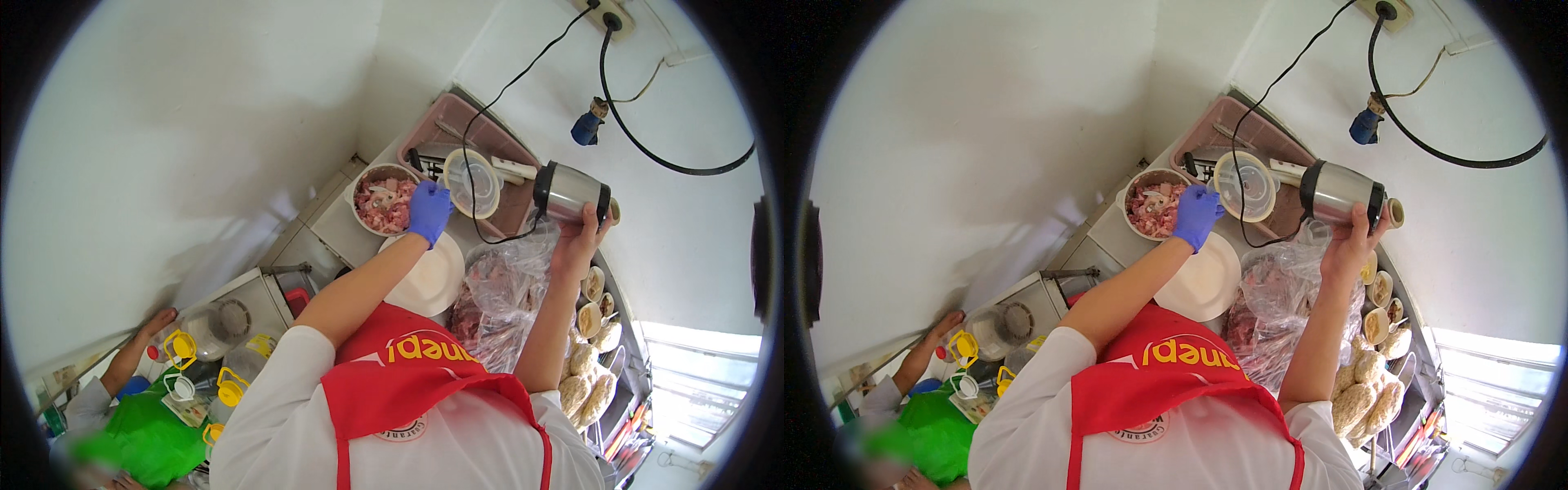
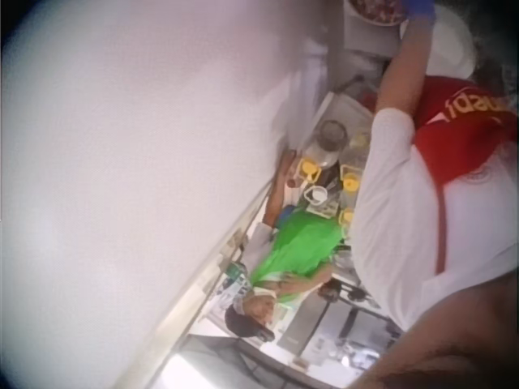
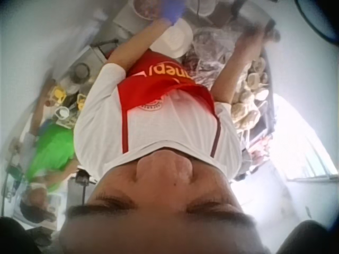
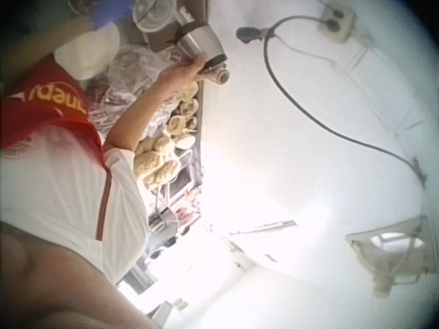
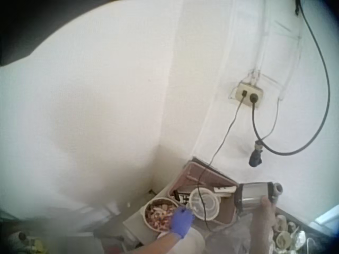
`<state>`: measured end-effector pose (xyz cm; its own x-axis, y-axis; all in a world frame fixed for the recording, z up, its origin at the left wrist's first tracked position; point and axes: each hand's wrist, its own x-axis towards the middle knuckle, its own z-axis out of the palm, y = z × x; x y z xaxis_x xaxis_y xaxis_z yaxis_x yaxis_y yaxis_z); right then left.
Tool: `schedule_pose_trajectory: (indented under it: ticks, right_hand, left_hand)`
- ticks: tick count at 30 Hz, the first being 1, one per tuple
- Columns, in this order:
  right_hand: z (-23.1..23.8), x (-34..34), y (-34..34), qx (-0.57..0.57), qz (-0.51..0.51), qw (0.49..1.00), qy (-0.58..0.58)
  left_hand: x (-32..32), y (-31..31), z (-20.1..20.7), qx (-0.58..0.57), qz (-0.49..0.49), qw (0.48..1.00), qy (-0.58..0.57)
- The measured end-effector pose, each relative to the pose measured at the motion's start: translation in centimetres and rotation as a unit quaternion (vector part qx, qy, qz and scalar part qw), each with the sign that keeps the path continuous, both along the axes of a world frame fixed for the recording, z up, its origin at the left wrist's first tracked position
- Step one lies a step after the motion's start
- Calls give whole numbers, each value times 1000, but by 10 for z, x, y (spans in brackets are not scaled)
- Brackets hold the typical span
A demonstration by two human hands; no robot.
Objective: The person uses a food processor to grind meat, then transfers the ground meat to a bowl. They retrieve a whole chicken from a yellow bin, place it on a cutting board, and begin cutting it into smaller pieces with a knife.
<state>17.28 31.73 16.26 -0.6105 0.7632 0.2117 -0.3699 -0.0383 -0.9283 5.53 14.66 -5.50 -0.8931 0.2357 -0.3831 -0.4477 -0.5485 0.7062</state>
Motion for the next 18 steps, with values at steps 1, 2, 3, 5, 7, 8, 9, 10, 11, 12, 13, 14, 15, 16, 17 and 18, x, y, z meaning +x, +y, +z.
schedule_pose_trajectory:
  ticks: [1,2,3,5,7,8,9,10,11,12,13,14,15,16,17,18]
  right_hand:
    - [-4,1,6,9,-10,1000,-10]
    - [-6,-3,8,19,-14,1000,-19]
    - [-4,-10,4,23,-15,999,-21]
    - [-5,-18,1,30,-23,999,-31]
    - [-6,-24,3,37,-25,998,-48]
    - [-8,-26,4,40,-25,997,-58]
    - [-9,-30,4,44,-21,996,-75]
    - [-8,-36,2,49,-11,995,-91]
    - [-12,-37,5,52,-13,992,-112]
    - [-18,-34,12,58,-28,990,-127]
    - [-24,-33,16,64,-38,987,-142]
    - [-30,-35,18,70,-42,984,-155]
    - [-38,-39,20,77,-37,984,-158]
    - [-49,-43,25,85,-37,983,-162]
    - [-62,-46,30,90,-34,982,-165]
    - [-79,-51,40,111,-31,978,-176]
  left_hand:
    - [-3,12,-2,11,5,1000,-11]
    - [-10,24,-16,-30,13,999,12]
    - [-20,33,-40,-71,26,996,36]
    - [-33,51,-72,-152,31,985,74]
    - [-39,61,-87,-202,19,975,95]
    - [-39,64,-90,-211,9,972,100]
    - [-39,64,-91,-190,0,977,97]
    - [-42,58,-92,-179,-18,977,115]
    - [-38,57,-91,-169,-48,976,130]
    - [-26,53,-77,-167,-102,967,165]
    - [-14,45,-61,-165,-151,954,198]
    - [-1,36,-51,-169,-120,952,226]
    - [14,26,-42,-173,-87,948,254]
    - [29,15,-28,-176,-57,942,281]
    - [40,-13,3,-133,-95,959,232]
    - [47,-42,40,-155,-97,962,205]
